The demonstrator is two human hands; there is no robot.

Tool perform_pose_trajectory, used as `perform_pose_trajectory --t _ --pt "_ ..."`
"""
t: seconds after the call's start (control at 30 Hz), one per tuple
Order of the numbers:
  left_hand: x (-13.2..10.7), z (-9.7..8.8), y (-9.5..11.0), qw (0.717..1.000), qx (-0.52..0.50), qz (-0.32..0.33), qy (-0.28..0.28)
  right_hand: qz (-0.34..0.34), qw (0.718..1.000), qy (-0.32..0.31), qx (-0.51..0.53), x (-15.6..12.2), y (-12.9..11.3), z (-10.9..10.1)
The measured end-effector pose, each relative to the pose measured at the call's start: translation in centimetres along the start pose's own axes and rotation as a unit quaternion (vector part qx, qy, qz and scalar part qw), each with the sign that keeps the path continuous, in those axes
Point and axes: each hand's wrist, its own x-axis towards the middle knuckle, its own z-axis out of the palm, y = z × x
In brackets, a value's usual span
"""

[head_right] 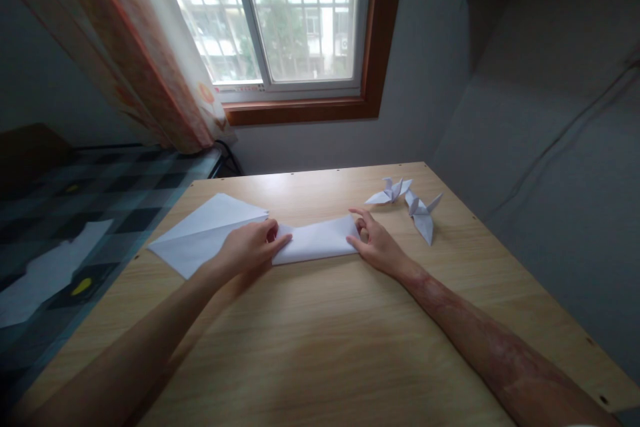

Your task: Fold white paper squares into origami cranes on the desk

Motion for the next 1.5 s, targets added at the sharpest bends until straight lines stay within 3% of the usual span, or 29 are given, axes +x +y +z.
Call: perform_pose_trajectory --t 0.27,0.43,0.87,0.97,1.03,1.13,1.27,1.5 --pt "0.0 -0.6 0.0 1.0 -0.012 -0.008 -0.028 0.0 1.0 0.008 -0.028 0.0 -0.4 -0.1" --pt "0.0 -0.4 0.0 0.999 0.008 -0.01 -0.036 -0.063 0.995 0.012 -0.075 0.2 -1.1 -0.3" --pt "-0.2 0.6 0.0 0.998 0.059 -0.001 -0.002 -0.123 0.98 0.006 -0.154 0.1 -1.4 -0.1" --pt "-0.3 0.8 0.5 0.997 0.068 -0.001 0.038 -0.125 0.979 0.007 -0.16 0.1 -1.4 -0.2" --pt "-0.4 1.0 0.9 0.993 0.073 0.024 0.084 -0.127 0.978 0.006 -0.163 0.1 -1.5 -0.2" --pt "-0.6 1.5 1.5 0.984 0.049 0.122 0.123 -0.128 0.978 0.002 -0.165 0.1 -1.5 -0.2" --pt "-1.0 3.1 2.5 0.963 -0.01 0.25 0.095 -0.127 0.978 0.001 -0.163 0.0 -1.3 -0.1" --pt "-1.7 5.4 3.4 0.956 -0.043 0.281 0.071 -0.127 0.976 0.001 -0.177 0.0 -1.2 0.1"
